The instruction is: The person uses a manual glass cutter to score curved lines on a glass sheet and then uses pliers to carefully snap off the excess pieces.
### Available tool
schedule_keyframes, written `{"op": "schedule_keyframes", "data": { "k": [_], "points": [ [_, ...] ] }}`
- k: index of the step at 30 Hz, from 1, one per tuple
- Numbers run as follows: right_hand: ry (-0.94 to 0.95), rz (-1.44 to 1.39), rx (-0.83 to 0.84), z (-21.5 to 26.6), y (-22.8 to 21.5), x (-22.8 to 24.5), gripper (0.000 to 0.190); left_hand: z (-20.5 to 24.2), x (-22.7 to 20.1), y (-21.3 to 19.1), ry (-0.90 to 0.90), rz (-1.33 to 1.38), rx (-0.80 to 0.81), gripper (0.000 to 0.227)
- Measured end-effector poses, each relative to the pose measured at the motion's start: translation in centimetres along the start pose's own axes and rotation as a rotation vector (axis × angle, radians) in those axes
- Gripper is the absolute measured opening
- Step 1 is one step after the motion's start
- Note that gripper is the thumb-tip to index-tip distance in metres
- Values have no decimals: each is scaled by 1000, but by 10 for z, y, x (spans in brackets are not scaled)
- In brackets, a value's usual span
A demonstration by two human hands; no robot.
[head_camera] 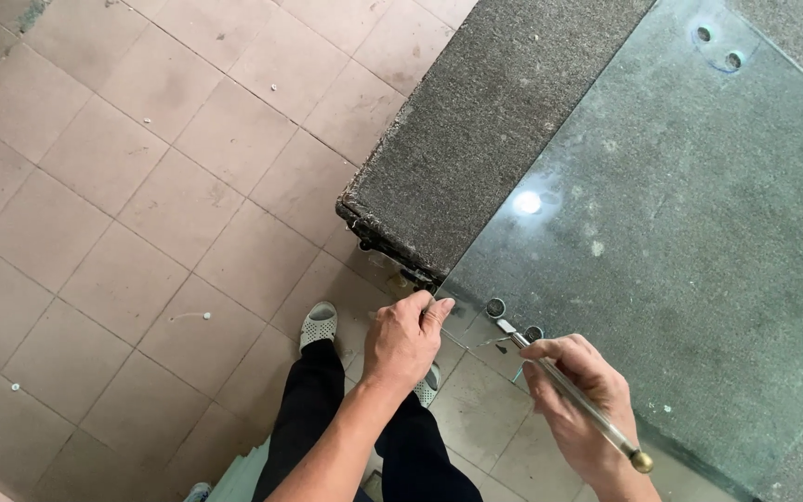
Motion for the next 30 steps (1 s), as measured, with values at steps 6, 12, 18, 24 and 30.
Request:
{"op": "schedule_keyframes", "data": {
  "k": [6,12,18,24,30],
  "points": [
    [26,-83,30,5,-1,13,18,0,0,1,-19,-20,13,58],
    [-98,192,-8,1,-2,12,4,1,-1,1,-6,-14,13,60],
    [-31,200,-11,-1,-2,9,13,0,2,3,31,-22,-6,59],
    [-141,200,-5,-5,0,19,23,0,2,4,-12,-18,16,60],
    [-191,177,37,-9,3,24,25,-2,1,4,-46,-3,27,61]
  ]
}}
Point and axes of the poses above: each hand's wrist, its own z-axis away from the middle knuckle, its own y-axis out of the palm, x = y × z, the point moved 4 cm from there along -z, towards the middle knuckle, and after that the axes turned 7 degrees about y, right-handed, at the moved point
